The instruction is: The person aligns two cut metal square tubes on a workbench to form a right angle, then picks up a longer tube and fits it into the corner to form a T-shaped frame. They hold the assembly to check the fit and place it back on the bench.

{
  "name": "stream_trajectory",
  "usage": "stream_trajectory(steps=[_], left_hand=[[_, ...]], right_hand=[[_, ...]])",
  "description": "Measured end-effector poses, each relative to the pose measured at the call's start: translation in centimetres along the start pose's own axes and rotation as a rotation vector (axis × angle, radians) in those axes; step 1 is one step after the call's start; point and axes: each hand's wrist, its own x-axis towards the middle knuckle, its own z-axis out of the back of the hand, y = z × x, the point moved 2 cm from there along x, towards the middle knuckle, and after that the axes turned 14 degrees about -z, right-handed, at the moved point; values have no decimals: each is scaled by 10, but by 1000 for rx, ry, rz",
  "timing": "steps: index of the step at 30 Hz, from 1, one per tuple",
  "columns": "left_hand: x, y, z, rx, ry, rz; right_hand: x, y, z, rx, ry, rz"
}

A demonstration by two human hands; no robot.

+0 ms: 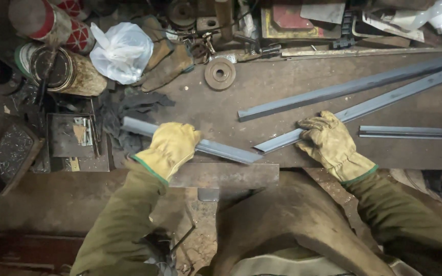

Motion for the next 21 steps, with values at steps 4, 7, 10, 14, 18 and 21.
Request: stream_trajectory(steps=[4, 7, 10, 14, 18, 21], left_hand=[[15, 7, -8, 84, -22, -68], [19, 17, -16, 91, -36, -81], [19, 28, -20, 102, -74, -77], [27, 20, -12, 70, -18, -19], [33, 16, -13, 79, 0, -51], [37, 21, -21, 71, 5, -50]], right_hand=[[1, -4, -4, -7, 19, 11], [2, -7, -5, -20, 51, 7], [1, -7, -9, -28, 35, -6], [0, -11, -15, -45, 52, -23], [-3, -14, -13, 5, 27, -2], [0, -12, -13, -9, 71, -19]])
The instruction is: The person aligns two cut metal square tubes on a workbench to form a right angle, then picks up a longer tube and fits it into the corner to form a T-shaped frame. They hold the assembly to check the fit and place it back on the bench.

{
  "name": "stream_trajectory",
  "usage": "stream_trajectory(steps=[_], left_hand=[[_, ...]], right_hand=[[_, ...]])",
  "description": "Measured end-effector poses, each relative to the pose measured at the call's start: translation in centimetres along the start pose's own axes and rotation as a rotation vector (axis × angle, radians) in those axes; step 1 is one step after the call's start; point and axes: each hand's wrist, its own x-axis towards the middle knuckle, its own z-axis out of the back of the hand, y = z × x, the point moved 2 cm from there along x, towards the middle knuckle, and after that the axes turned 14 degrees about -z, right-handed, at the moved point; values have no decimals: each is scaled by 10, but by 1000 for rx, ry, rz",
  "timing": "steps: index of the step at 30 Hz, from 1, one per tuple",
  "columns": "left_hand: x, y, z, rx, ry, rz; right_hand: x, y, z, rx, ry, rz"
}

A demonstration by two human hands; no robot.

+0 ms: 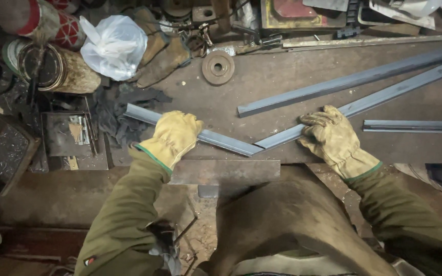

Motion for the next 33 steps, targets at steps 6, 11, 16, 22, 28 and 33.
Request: stream_trajectory(steps=[6, 11, 16, 22, 28, 33], left_hand=[[7, 2, 2, 28, 1, -11], [14, -1, -8, 78, 72, -43], [15, -4, -21, 87, -80, -14], [23, -3, -25, 88, -35, -16], [20, -7, -19, 89, -16, -9], [20, -9, -20, 94, -5, -6]], right_hand=[[-1, 2, 2, -11, -18, -6], [2, 6, 4, -67, 69, -43], [-1, 10, 9, -41, -6, -6], [-2, 6, 6, 19, -16, -11], [0, 8, 7, -43, 3, -23], [1, 7, 6, -65, 33, -30]])
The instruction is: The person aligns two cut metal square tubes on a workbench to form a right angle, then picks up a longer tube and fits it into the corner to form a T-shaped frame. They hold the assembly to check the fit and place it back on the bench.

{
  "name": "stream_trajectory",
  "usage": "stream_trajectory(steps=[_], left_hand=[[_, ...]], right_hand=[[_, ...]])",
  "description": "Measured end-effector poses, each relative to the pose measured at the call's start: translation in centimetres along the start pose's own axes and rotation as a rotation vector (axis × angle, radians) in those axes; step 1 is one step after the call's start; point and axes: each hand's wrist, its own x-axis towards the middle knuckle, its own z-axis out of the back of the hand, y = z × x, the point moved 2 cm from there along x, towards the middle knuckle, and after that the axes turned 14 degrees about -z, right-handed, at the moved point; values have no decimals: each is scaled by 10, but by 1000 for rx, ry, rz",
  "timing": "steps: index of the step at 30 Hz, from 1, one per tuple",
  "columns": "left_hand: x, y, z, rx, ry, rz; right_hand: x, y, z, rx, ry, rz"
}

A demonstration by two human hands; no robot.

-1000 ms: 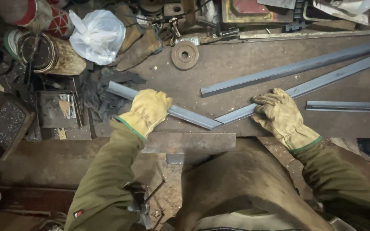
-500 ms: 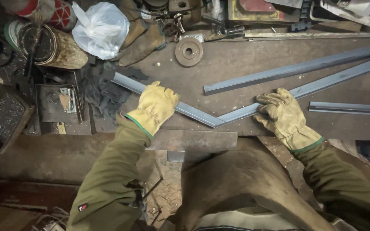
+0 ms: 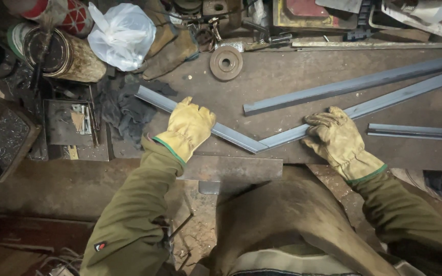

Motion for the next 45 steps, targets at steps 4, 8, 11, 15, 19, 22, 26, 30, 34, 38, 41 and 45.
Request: stream_trajectory(steps=[4, 8, 11, 15, 19, 22, 26, 30, 34, 38, 41, 45], left_hand=[[1, -8, 3, -32, -4, 8], [1, -11, -1, 29, -16, -6], [-4, -13, 3, -9, -29, 18], [-7, -15, 1, -7, -45, 16], [-9, -17, -5, -44, -3, 64], [-9, -17, -12, -60, 29, 74], [-21, -18, 3, -124, 62, 127], [-37, -13, 2, -83, 120, 147], [-53, -12, 14, -70, 148, 210], [-62, -7, 6, -49, 170, 212], [-68, -4, 5, -70, 120, 254], [-67, 7, -3, -17, 28, 242]], right_hand=[[3, 2, 6, -68, 108, 1], [1, 7, 12, -92, 86, 10], [1, 9, 15, -86, 109, 8], [-1, 4, 10, -84, 88, 20], [0, 5, 14, -86, 130, 6], [2, 4, 12, -92, 124, 15], [10, 2, 15, -169, 164, 69], [24, 0, 34, -87, 209, -54], [65, 18, 61, -279, -45, 56], [80, 0, 35, -377, 125, 116], [72, -4, 31, -419, 93, 227], [70, -12, 25, -221, 113, 218]])
